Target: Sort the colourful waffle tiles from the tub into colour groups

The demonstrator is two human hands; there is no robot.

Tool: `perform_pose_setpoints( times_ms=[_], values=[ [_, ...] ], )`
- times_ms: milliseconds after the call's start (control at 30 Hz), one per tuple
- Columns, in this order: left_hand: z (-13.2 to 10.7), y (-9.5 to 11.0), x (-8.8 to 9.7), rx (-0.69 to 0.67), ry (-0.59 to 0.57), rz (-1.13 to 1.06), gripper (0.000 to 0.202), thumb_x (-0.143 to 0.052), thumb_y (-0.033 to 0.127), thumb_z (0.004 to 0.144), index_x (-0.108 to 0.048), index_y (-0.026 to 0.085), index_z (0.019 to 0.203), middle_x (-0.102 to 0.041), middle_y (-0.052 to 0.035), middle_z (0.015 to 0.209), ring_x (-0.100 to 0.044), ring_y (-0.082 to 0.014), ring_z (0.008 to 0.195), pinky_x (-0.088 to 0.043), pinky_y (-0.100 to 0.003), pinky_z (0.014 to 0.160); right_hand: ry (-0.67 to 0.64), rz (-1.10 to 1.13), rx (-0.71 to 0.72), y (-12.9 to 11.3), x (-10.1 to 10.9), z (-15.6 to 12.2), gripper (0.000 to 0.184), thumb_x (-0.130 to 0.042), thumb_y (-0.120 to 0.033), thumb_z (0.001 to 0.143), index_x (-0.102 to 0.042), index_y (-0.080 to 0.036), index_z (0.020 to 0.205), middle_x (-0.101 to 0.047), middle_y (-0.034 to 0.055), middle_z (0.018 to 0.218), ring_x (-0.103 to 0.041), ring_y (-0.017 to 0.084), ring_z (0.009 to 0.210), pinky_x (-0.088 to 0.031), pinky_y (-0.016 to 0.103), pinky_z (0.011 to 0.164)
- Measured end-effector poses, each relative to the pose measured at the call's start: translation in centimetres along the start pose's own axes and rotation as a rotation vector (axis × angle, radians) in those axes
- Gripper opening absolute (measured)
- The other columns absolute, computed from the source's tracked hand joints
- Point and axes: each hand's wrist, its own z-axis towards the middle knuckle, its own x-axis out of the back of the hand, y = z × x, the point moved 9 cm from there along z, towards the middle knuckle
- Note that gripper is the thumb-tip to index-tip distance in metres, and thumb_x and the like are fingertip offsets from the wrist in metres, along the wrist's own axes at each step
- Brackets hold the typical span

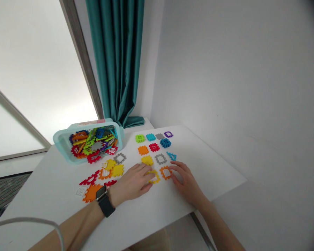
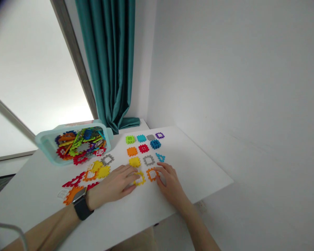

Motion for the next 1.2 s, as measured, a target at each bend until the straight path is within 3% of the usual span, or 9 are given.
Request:
perform_pose_setpoints(
  times_ms=[167, 333, 533, 700, 833, 1067, 1200],
  values=[
    [-2.0, -2.0, 2.6, 0.066, 0.042, 0.026, 0.020, -0.053, 0.026, 0.097, -0.061, 0.022, 0.115, -0.064, -0.0092, 0.111, -0.060, -0.0236, 0.106, -0.048, -0.038, 0.092, -0.008, 0.053, 0.082, -4.1, -1.4, 1.6, 0.026, -0.052, -0.019, 0.092, -0.064, -0.026, 0.115, -0.067, 0.0095, 0.120, -0.061, 0.027, 0.115, -0.049, 0.049, 0.101],
    [-6.1, -5.1, 5.2, 0.188, 0.085, 0.062, 0.019, -0.052, 0.023, 0.096, -0.064, 0.021, 0.110, -0.066, -0.0090, 0.109, -0.060, -0.0241, 0.105, -0.049, -0.038, 0.092, -0.071, 0.122, 0.164, -9.4, -4.0, 3.8, 0.032, -0.050, -0.016, 0.092, -0.059, -0.024, 0.121, -0.067, 0.0094, 0.118, -0.060, 0.026, 0.114, -0.046, 0.047, 0.101],
    [-12.1, -9.3, 7.2, 0.369, 0.130, 0.112, 0.019, -0.050, 0.023, 0.096, -0.066, 0.019, 0.106, -0.068, -0.0088, 0.103, -0.062, -0.0236, 0.095, -0.050, -0.038, 0.086, -0.272, 0.166, 0.233, -15.0, -8.8, 6.7, 0.035, -0.050, -0.017, 0.094, -0.055, -0.022, 0.128, -0.066, 0.0090, 0.122, -0.057, 0.025, 0.114, -0.044, 0.042, 0.101],
    [-15.8, -12.2, 7.5, 0.467, 0.175, 0.097, 0.021, -0.050, 0.026, 0.096, -0.067, 0.020, 0.107, -0.070, -0.0091, 0.105, -0.064, -0.0246, 0.099, -0.050, -0.039, 0.089, -0.433, 0.037, 0.323, -18.0, -13.4, 9.0, 0.027, -0.052, -0.018, 0.096, -0.061, -0.021, 0.121, -0.067, 0.0081, 0.117, -0.055, 0.024, 0.112, -0.040, 0.039, 0.099],
    [-17.4, -13.7, 7.4, 0.536, 0.278, 0.032, 0.023, -0.050, 0.024, 0.095, -0.068, 0.020, 0.109, -0.071, -0.0092, 0.108, -0.064, -0.0242, 0.102, -0.051, -0.039, 0.092, -0.439, -0.100, 0.319, -18.3, -15.7, 10.7, 0.024, -0.050, -0.019, 0.097, -0.063, -0.020, 0.117, -0.067, 0.0087, 0.114, -0.054, 0.025, 0.109, -0.038, 0.037, 0.094],
    [-17.6, -14.2, 6.5, 0.536, 0.330, -0.021, 0.027, -0.049, 0.024, 0.095, -0.067, 0.018, 0.114, -0.070, -0.0115, 0.114, -0.063, -0.0240, 0.105, -0.051, -0.041, 0.096, -0.386, -0.350, 0.216, -15.1, -16.8, 11.5, 0.045, -0.042, 0.002, 0.089, -0.061, -0.017, 0.125, -0.063, 0.0142, 0.127, -0.049, 0.030, 0.117, -0.035, 0.041, 0.093],
    [-17.6, -14.1, 6.7, 0.532, 0.364, -0.043, 0.026, -0.048, 0.022, 0.095, -0.067, 0.018, 0.112, -0.069, -0.0110, 0.113, -0.063, -0.0233, 0.105, -0.052, -0.041, 0.096, -0.404, -0.347, 0.197, -14.0, -17.1, 11.3, 0.031, -0.047, -0.006, 0.091, -0.065, -0.018, 0.113, -0.065, 0.0136, 0.120, -0.051, 0.030, 0.113, -0.037, 0.041, 0.092]
  ],
)
